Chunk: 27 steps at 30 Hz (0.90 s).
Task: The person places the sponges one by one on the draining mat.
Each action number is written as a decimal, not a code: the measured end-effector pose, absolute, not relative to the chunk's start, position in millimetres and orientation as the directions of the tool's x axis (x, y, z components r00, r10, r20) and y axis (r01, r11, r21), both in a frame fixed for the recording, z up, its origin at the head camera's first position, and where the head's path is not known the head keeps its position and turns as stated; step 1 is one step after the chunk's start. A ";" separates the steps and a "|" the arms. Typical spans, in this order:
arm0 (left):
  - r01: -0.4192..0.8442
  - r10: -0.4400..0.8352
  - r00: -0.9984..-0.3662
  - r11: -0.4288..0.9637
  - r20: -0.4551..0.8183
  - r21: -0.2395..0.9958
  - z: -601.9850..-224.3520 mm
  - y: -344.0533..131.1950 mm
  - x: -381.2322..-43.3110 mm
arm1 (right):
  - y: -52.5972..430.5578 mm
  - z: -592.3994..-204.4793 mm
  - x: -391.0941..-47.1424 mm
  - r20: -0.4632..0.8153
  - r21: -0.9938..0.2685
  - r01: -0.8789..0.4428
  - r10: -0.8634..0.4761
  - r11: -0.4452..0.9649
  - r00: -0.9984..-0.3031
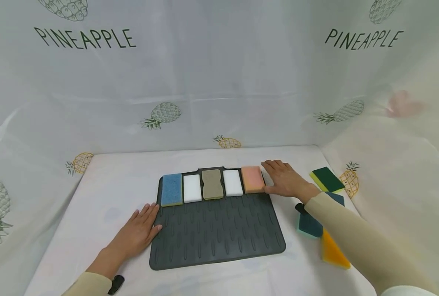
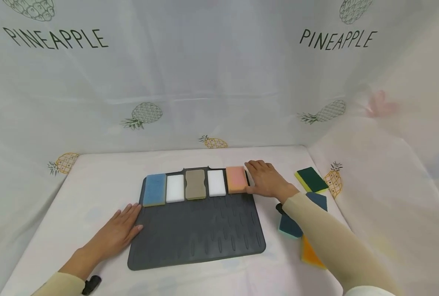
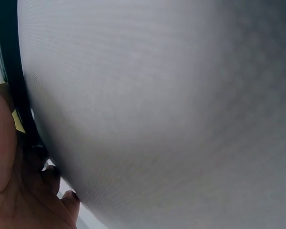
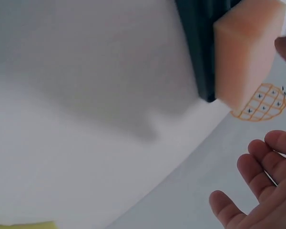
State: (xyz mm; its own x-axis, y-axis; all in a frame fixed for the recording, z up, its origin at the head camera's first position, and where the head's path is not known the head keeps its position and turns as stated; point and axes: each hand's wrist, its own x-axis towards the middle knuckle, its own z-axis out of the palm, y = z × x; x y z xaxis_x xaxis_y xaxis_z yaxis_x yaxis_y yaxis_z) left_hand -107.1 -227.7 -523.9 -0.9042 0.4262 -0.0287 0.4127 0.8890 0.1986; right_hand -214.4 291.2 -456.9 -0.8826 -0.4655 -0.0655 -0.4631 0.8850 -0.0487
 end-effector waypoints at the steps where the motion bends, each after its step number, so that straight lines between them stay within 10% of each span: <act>1: 0.409 0.422 -0.906 0.891 -0.031 0.199 -523.7 -228.1 -105.9 | 294.6 -456.9 -213.9 -0.047 -0.031 -0.463 -0.464 0.886 -0.885; 13: 0.407 0.424 -0.905 0.886 -0.031 0.220 -525.4 -228.7 -105.8 | 379.2 -435.7 -206.0 0.111 0.164 -0.481 -0.501 0.861 -0.859; 27: 0.406 0.419 -0.908 0.891 -0.023 0.202 -524.3 -228.6 -104.0 | 481.0 -436.0 -179.4 -0.044 0.387 -0.565 -0.598 0.729 -0.801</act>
State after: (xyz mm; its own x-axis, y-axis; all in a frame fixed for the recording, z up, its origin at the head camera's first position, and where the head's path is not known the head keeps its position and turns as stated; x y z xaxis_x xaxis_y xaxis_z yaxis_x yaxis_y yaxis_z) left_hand -104.0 -228.6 -524.3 -0.9077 0.4189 -0.0231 0.4062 0.8913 0.2015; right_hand -179.4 481.0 -436.0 -0.8005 -0.5977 -0.0438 -0.5651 0.7286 0.3870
